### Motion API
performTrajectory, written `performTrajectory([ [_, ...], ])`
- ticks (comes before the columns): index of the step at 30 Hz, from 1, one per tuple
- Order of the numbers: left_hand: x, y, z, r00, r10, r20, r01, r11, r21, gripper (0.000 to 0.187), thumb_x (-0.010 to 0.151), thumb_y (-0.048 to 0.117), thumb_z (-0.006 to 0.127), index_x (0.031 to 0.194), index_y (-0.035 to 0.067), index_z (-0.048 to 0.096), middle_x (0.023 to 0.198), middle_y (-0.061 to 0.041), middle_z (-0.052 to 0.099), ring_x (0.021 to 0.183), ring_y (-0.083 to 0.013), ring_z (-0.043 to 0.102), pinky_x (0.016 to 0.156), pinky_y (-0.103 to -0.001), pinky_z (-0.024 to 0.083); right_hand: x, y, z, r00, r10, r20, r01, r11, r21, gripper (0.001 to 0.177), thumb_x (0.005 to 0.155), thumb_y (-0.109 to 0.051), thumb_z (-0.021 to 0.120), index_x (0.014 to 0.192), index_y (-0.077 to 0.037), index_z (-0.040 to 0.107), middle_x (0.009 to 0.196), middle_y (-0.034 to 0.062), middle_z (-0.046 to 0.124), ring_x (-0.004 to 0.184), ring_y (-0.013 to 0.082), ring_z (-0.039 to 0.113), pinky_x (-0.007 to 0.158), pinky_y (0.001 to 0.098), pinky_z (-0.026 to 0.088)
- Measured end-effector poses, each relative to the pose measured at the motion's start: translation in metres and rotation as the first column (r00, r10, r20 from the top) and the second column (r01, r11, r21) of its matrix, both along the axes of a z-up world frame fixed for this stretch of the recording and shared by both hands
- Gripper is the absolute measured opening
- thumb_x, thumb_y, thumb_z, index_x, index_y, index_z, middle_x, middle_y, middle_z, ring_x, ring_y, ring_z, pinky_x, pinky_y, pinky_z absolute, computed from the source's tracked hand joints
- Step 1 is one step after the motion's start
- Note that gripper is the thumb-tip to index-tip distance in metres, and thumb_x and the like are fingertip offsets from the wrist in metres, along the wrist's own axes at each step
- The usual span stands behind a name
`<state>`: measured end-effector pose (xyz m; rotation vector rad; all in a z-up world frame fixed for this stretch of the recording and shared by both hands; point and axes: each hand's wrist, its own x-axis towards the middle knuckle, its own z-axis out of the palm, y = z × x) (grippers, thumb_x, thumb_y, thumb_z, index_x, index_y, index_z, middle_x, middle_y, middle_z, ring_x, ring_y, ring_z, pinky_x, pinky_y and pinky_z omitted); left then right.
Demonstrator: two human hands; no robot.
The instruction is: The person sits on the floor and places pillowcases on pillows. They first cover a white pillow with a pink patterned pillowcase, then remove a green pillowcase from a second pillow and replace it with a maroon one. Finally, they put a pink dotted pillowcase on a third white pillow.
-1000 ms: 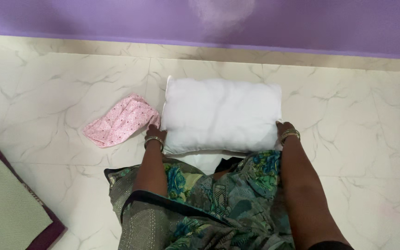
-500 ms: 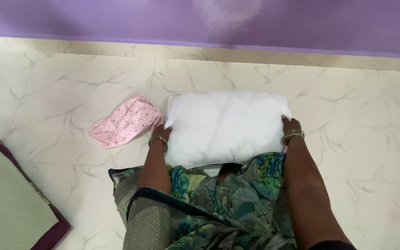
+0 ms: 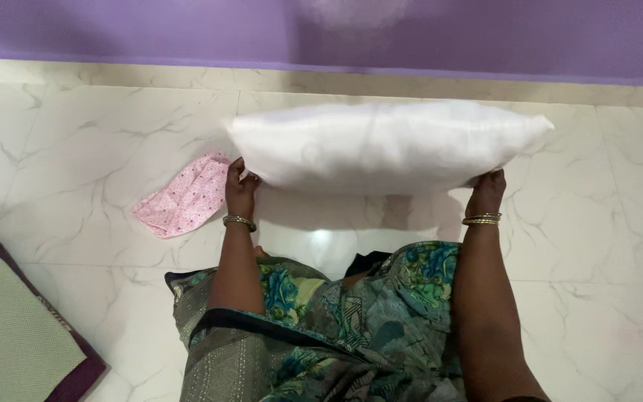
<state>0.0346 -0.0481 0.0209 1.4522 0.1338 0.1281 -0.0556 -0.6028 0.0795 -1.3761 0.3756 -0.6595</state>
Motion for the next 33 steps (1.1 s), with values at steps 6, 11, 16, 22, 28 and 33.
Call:
performTrajectory([
  [6,0.011,0.025,-0.063,0.875,-0.077,-0.479,0.221,0.942,0.253,0.052,0.099,0.042,0.051,0.135,0.006,0.061,0.123,-0.022,0.065,0.111,-0.0392,0.062,0.097,-0.049,0.051,-0.014,-0.012,-0.007,0.651,0.417,-0.634,-0.314,0.909,0.275,0.038,0.103,-0.014,0.045,0.137,-0.006,0.061,0.126,0.0103,0.067,0.113,0.0262,0.062,0.095,0.0436,0.052],
  [11,0.0,0.001,-0.081,0.916,0.167,-0.365,0.119,0.755,0.644,0.057,0.102,0.049,0.042,0.136,0.008,0.061,0.127,-0.024,0.065,0.114,-0.0427,0.062,0.1,-0.051,0.049,0.019,0.008,-0.036,0.415,-0.02,-0.909,-0.628,0.717,-0.302,0.052,0.107,-0.037,0.04,0.139,0.0,0.059,0.13,0.024,0.064,0.119,0.0406,0.061,0.101,0.0502,0.049],
  [16,-0.009,-0.014,-0.08,0.882,0.295,-0.367,0.026,0.746,0.665,0.064,0.104,0.059,0.036,0.137,0.008,0.057,0.129,-0.027,0.061,0.116,-0.0475,0.058,0.098,-0.056,0.044,0.03,0.03,-0.059,0.377,-0.204,-0.904,-0.432,0.824,-0.366,0.072,0.106,-0.06,0.041,0.135,0.002,0.059,0.133,0.0336,0.061,0.124,0.0511,0.057,0.105,0.0557,0.044],
  [22,-0.006,-0.017,-0.075,0.924,0.297,-0.241,-0.027,0.678,0.734,0.062,0.106,0.059,0.041,0.127,0.005,0.066,0.128,-0.025,0.067,0.119,-0.0449,0.062,0.101,-0.053,0.048,0.025,0.023,-0.063,0.614,-0.363,-0.701,-0.233,0.765,-0.6,0.063,0.101,-0.058,0.054,0.126,-0.001,0.063,0.125,0.0302,0.065,0.116,0.0485,0.062,0.1,0.0533,0.049],
  [28,-0.018,-0.014,-0.045,0.914,0.311,-0.262,0.008,0.63,0.776,0.052,0.097,0.046,0.057,0.133,0.008,0.06,0.136,-0.019,0.061,0.122,-0.0396,0.059,0.098,-0.053,0.048,0.018,0.032,-0.049,0.586,-0.41,-0.699,-0.179,0.776,-0.605,0.044,0.098,-0.046,0.062,0.124,-0.009,0.064,0.119,0.0226,0.068,0.111,0.0399,0.065,0.094,0.0503,0.051],
  [33,-0.038,-0.044,0.021,0.988,0.151,0.027,-0.096,0.47,0.877,0.055,0.097,0.028,0.062,0.149,0.013,0.05,0.148,-0.014,0.052,0.142,-0.0335,0.049,0.119,-0.053,0.04,0.015,0.062,-0.033,0.796,-0.435,-0.42,-0.171,0.505,-0.846,0.042,0.102,-0.037,0.063,0.136,-0.012,0.063,0.136,0.0192,0.059,0.121,0.0404,0.057,0.097,0.0561,0.045],
])
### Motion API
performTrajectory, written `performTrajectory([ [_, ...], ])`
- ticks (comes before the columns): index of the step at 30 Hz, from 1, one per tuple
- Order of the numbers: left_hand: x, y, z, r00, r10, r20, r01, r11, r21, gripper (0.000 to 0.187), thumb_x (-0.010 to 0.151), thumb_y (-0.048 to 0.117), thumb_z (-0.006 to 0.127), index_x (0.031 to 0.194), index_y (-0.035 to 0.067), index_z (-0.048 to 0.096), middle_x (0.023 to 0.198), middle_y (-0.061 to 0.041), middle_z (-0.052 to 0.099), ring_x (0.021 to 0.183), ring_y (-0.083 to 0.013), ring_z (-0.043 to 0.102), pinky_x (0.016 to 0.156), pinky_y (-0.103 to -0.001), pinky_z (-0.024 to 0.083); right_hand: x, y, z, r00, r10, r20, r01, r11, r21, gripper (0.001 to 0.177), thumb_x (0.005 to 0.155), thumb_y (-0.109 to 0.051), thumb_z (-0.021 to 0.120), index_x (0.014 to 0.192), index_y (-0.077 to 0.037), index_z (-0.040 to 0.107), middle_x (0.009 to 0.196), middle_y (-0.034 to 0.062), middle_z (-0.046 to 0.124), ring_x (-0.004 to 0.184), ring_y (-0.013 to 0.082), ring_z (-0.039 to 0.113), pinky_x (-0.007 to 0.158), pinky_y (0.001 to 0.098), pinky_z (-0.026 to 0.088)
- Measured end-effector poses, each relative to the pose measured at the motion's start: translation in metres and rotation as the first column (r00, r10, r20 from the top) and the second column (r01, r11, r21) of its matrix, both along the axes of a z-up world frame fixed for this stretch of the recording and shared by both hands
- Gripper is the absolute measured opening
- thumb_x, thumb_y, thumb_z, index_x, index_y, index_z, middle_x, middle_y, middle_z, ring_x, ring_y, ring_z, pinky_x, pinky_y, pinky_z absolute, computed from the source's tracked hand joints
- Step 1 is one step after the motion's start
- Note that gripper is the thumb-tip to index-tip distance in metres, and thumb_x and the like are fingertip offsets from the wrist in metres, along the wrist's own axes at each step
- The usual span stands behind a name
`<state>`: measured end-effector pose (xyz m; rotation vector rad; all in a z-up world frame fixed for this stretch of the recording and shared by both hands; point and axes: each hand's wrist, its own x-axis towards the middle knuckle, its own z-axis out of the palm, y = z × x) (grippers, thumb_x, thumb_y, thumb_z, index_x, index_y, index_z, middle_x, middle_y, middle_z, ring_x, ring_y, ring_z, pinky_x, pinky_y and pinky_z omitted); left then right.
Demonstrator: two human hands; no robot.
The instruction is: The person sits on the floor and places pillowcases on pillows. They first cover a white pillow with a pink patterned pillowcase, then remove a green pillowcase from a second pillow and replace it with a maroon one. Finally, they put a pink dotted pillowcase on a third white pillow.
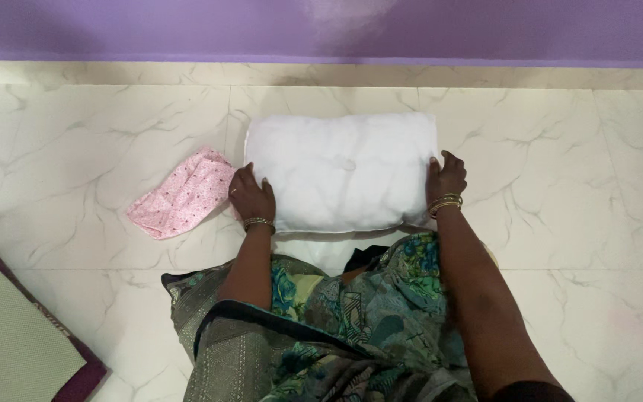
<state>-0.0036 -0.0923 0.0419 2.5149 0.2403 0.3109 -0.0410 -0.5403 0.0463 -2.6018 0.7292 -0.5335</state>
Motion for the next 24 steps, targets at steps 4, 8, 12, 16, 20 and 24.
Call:
performTrajectory([
  [4,-0.017,-0.054,0.009,0.904,-0.383,0.19,0.325,0.905,0.275,0.069,0.095,0.042,0.062,0.156,0.017,0.043,0.167,-0.019,0.028,0.157,-0.0364,0.02,0.124,-0.067,0.007,0.005,0.039,0.001,0.934,0.345,-0.097,-0.356,0.925,-0.134,0.073,0.097,-0.058,0.055,0.156,-0.017,0.042,0.162,0.015,0.038,0.151,0.0342,0.031,0.118,0.0701,0.018],
  [8,-0.032,-0.08,-0.009,0.793,-0.6,-0.103,0.579,0.69,0.435,0.077,0.095,0.062,0.05,0.162,0.031,0.026,0.172,-0.01,0.006,0.157,-0.0353,0.003,0.117,-0.074,-0.001,-0.004,0.078,0.003,0.714,0.529,-0.459,-0.676,0.692,-0.253,0.095,0.089,-0.077,0.047,0.164,-0.024,0.021,0.172,0.0115,0.009,0.158,0.0363,0.004,0.119,0.0707,0.003],
  [12,-0.031,-0.077,-0.027,0.736,-0.597,-0.32,0.674,0.598,0.434,0.079,0.097,0.067,0.041,0.164,0.034,0.015,0.173,-0.006,-0.002,0.158,-0.0315,-0.005,0.119,-0.071,-0.005,-0.004,0.084,0.014,0.492,0.509,-0.706,-0.825,0.532,-0.192,0.104,0.087,-0.08,0.046,0.164,-0.019,0.012,0.171,0.0143,0.0,0.156,0.0394,-0.003,0.117,0.0708,0.001],
  [16,-0.025,-0.08,-0.031,0.679,-0.592,-0.434,0.734,0.556,0.389,0.08,0.097,0.067,0.038,0.164,0.034,0.01,0.173,-0.005,-0.004,0.158,-0.0304,-0.009,0.119,-0.069,-0.008,0.003,0.069,0.019,0.372,0.547,-0.75,-0.901,0.409,-0.148,0.105,0.087,-0.081,0.047,0.164,-0.018,0.011,0.17,0.0186,-0.001,0.156,0.0421,-0.005,0.119,0.0688,-0.001],
  [20,-0.013,-0.087,-0.031,0.665,-0.575,-0.477,0.744,0.565,0.357,0.079,0.098,0.067,0.037,0.164,0.034,0.009,0.173,-0.004,-0.006,0.158,-0.029,-0.011,0.119,-0.068,-0.01,0.017,0.073,0.007,0.406,0.517,-0.754,-0.887,0.423,-0.187,0.101,0.088,-0.079,0.046,0.164,-0.02,0.013,0.171,0.0174,-0.001,0.156,0.0415,-0.005,0.119,0.0689,-0.002],
  [24,-0.007,-0.087,-0.036,0.696,-0.591,-0.408,0.718,0.588,0.373,0.079,0.098,0.067,0.037,0.164,0.035,0.009,0.173,-0.004,-0.006,0.158,-0.0283,-0.011,0.12,-0.068,-0.01,0.025,0.072,0.0,0.437,0.532,-0.725,-0.873,0.444,-0.201,0.099,0.089,-0.077,0.046,0.163,-0.02,0.016,0.171,0.0161,0.0,0.157,0.0402,-0.006,0.119,0.069,-0.003],
])
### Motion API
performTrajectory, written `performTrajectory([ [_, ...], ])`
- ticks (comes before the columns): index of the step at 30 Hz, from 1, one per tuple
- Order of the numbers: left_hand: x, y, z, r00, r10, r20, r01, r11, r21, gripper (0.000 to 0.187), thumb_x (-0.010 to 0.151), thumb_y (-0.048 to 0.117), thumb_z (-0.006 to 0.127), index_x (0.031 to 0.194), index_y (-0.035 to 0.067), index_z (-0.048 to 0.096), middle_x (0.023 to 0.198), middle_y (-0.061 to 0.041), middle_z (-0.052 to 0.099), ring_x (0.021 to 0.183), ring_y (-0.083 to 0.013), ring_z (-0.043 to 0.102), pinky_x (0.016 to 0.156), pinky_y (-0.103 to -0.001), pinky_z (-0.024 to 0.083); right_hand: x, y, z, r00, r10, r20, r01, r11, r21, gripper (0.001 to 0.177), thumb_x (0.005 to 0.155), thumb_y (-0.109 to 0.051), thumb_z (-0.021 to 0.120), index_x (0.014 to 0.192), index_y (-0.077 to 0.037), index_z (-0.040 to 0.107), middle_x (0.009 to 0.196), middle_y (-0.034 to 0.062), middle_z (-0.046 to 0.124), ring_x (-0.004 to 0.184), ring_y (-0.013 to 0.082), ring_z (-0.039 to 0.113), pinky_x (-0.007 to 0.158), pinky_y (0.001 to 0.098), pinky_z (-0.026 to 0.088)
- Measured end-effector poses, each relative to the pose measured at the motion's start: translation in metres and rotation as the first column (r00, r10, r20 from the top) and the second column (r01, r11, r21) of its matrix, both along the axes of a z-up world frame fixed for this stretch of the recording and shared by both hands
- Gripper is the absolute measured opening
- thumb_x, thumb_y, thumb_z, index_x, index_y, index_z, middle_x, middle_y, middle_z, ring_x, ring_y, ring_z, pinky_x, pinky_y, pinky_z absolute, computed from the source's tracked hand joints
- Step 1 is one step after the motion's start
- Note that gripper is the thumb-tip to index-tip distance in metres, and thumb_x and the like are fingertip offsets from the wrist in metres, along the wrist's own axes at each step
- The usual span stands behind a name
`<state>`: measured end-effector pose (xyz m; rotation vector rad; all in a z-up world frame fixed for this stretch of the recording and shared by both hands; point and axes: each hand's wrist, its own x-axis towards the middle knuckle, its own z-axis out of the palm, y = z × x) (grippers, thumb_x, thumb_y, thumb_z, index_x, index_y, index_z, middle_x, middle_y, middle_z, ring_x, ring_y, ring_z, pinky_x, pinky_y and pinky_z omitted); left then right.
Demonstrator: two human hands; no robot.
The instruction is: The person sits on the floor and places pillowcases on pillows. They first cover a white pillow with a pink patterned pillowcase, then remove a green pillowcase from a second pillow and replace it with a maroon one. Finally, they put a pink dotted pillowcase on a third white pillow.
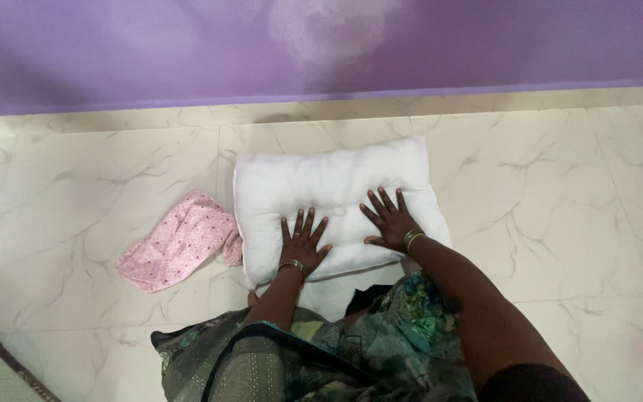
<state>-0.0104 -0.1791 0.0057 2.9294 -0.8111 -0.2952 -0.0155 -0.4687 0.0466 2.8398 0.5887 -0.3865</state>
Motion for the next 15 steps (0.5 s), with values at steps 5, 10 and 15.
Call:
performTrajectory([
  [5,-0.001,0.001,-0.008,1.0,0.013,0.0,-0.013,0.999,0.048,0.079,0.099,0.066,0.036,0.165,0.034,0.007,0.173,-0.005,-0.007,0.158,-0.0289,-0.011,0.119,-0.069,-0.009,-0.009,0.007,-0.002,0.995,-0.047,0.082,0.044,0.998,0.045,0.098,0.088,-0.077,0.047,0.164,-0.023,0.017,0.171,0.0144,0.001,0.156,0.0389,-0.005,0.118,0.0696,-0.004],
  [10,-0.013,0.004,-0.006,1.0,-0.008,0.021,0.006,0.997,0.083,0.08,0.099,0.065,0.037,0.165,0.031,0.006,0.173,-0.006,-0.008,0.157,-0.0302,-0.012,0.118,-0.069,-0.009,-0.031,0.017,0.008,0.942,0.22,0.253,-0.262,0.954,0.144,0.09,0.089,-0.076,0.047,0.161,-0.028,0.022,0.171,0.0105,0.006,0.157,0.0348,-0.001,0.118,0.0718,-0.003],
  [15,-0.028,0.009,-0.003,0.997,0.069,0.023,-0.063,0.978,-0.2,0.079,0.089,0.052,0.057,0.159,0.028,0.03,0.169,-0.009,0.014,0.157,-0.0308,0.007,0.12,-0.066,0.001,-0.041,0.064,0.022,0.973,0.218,-0.073,-0.219,0.976,0.004,0.094,0.088,-0.069,0.054,0.164,-0.029,0.016,0.173,0.0074,0.004,0.158,0.0329,-0.002,0.121,0.0666,-0.003],
])
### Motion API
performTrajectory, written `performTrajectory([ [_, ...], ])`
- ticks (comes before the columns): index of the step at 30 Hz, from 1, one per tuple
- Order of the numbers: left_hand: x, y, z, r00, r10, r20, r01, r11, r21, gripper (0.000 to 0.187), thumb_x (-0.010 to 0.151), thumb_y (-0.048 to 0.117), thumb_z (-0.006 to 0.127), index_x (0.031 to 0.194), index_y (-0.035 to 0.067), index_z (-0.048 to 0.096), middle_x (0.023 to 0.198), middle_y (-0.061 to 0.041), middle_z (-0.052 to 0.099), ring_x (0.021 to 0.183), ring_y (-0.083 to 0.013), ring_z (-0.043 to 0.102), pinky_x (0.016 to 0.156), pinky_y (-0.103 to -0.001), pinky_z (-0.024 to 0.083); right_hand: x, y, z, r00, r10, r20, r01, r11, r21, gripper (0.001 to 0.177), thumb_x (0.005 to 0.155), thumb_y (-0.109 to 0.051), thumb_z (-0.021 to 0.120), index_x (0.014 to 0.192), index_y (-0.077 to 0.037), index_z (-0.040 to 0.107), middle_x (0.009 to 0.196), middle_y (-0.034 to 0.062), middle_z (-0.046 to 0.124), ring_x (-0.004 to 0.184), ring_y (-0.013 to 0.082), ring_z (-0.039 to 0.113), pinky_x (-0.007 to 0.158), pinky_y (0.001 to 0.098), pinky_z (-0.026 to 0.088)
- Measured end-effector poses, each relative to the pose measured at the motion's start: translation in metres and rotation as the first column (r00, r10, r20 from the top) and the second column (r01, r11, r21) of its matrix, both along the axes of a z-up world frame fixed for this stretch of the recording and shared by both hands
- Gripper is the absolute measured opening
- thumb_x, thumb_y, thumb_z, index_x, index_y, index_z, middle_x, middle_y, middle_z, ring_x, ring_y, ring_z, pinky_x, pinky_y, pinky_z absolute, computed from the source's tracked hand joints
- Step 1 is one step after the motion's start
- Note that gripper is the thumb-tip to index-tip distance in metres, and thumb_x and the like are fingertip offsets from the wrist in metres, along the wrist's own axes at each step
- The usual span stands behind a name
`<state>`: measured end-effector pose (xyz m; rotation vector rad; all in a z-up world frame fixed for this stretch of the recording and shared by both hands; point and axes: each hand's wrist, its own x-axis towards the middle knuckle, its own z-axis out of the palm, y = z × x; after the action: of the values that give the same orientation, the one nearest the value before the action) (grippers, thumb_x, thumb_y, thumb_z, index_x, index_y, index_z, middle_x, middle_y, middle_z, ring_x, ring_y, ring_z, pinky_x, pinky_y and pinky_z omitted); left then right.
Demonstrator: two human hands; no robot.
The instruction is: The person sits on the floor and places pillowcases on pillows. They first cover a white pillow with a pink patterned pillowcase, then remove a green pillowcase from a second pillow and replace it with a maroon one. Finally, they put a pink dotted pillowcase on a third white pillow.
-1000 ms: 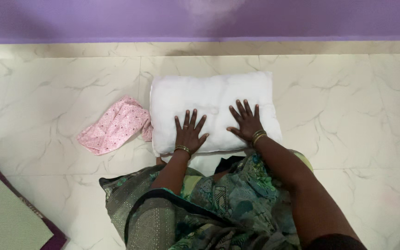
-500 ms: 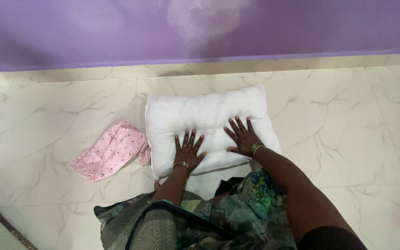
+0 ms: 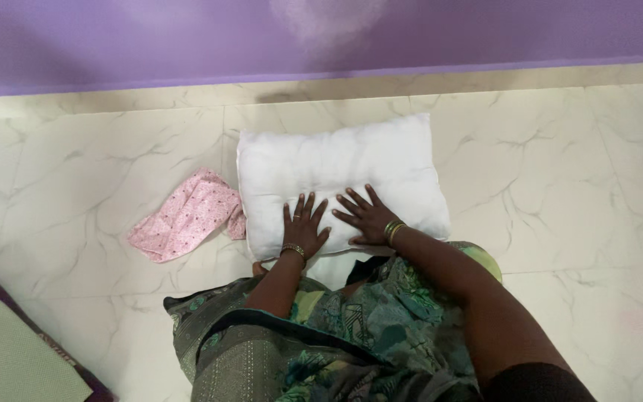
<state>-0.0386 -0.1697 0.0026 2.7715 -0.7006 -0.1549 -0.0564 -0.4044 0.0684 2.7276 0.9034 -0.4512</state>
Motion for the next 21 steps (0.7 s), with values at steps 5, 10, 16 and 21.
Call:
performTrajectory([
  [5,0.037,0.018,0.011,0.938,0.255,0.233,-0.106,0.855,-0.508,0.048,0.092,0.027,0.062,0.14,0.019,0.061,0.159,-0.011,0.045,0.152,-0.0341,0.037,0.122,-0.061,0.026,0.004,0.009,0.0,0.997,0.059,-0.042,-0.061,0.996,-0.067,0.093,0.09,-0.066,0.056,0.165,-0.031,0.013,0.173,0.0065,0.002,0.158,0.0329,-0.002,0.12,0.0664,-0.002],
  [10,0.086,0.047,0.046,0.912,0.318,0.259,-0.288,0.946,-0.146,0.066,0.092,0.046,0.062,0.154,0.027,0.045,0.168,-0.017,0.021,0.154,-0.0411,0.016,0.115,-0.074,0.01,-0.009,0.007,0.006,0.969,0.101,-0.223,-0.113,0.993,-0.041,0.08,0.097,-0.068,0.043,0.163,-0.036,0.011,0.172,0.0043,0.003,0.158,0.0308,-0.001,0.121,0.0671,0.0],
  [16,0.074,0.034,-0.014,0.93,0.299,0.215,-0.322,0.944,0.079,0.076,0.098,0.063,0.038,0.164,0.032,0.017,0.171,-0.013,0.007,0.156,-0.0387,0.006,0.117,-0.071,0.003,-0.021,0.003,0.008,0.976,-0.001,-0.217,0.045,0.979,0.197,0.073,0.099,-0.065,0.044,0.162,-0.033,0.026,0.167,0.0036,0.025,0.156,0.0274,0.02,0.125,0.0643,0.008],
  [21,0.082,0.028,-0.019,0.943,0.331,-0.04,-0.311,0.916,0.252,0.074,0.098,0.063,0.035,0.164,0.035,0.016,0.171,-0.009,0.011,0.157,-0.0351,0.009,0.118,-0.07,0.001,0.03,-0.026,0.008,0.93,-0.364,0.06,0.322,0.88,0.35,0.077,0.095,-0.064,0.053,0.162,-0.03,0.033,0.167,0.0047,0.03,0.156,0.0293,0.023,0.126,0.0646,0.012],
])
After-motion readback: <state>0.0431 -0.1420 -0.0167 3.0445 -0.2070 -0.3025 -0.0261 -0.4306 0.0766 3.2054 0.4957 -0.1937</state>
